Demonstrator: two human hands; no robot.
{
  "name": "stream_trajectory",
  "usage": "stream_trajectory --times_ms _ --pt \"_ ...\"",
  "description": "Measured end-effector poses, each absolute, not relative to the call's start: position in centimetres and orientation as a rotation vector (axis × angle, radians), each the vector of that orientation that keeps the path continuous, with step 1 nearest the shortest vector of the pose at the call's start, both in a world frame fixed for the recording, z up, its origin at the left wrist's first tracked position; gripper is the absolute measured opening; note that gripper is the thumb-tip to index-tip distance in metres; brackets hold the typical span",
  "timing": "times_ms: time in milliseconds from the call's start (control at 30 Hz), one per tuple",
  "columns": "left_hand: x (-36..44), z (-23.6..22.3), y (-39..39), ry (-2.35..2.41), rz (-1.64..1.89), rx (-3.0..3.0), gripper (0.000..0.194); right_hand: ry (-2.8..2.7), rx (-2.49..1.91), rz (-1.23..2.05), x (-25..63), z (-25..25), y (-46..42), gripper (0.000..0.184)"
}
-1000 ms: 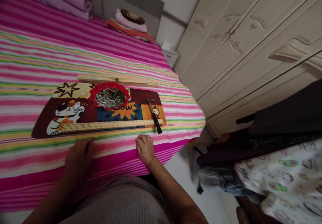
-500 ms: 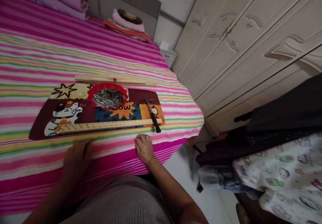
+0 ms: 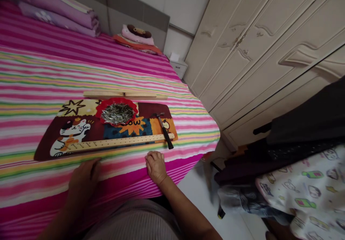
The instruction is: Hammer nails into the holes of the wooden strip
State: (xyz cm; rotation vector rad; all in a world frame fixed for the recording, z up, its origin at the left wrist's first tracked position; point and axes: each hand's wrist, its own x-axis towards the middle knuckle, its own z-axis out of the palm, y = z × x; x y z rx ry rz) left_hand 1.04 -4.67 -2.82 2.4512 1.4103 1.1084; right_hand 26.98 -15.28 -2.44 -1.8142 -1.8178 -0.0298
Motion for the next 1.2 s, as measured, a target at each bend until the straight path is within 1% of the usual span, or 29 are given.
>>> stream_trajectory --times_ms 200,367,433,567,667,933,1200 --pt "0.8 -3.2 -4.6 1.401 1.11 2.449 0.03 -1.818 -1.802 -0.026 26.7 -2.2 -15.4 0.019" --pt "0.8 -3.3 -4.6 1.404 1.078 2.391 0.031 -1.877 -1.739 -0.003 26.4 1.5 -14.4 0.024" --pt "0.8 -3.4 -4.5 1.408 1.067 2.388 0.03 -1.901 -1.805 -0.056 26.8 3.3 -13.1 0.029" --pt "1.0 -3.5 -4.4 1.408 1.07 2.414 0.028 -2.024 -1.986 -0.126 28.7 5.7 -9.9 0.048" --pt "1.1 -3.3 -4.5 1.403 1.092 2.423 0.026 -2.155 -2.022 -0.089 29.9 6.4 -8.4 0.054" --pt "1.3 -2.6 -5.1 1.415 1.104 2.416 0.025 -2.289 -1.97 0.052 30.9 6.6 -8.0 0.042" --pt "1.5 -2.4 -5.5 1.437 1.116 2.338 0.024 -2.343 -1.93 -0.001 31.6 5.9 -7.8 0.04"
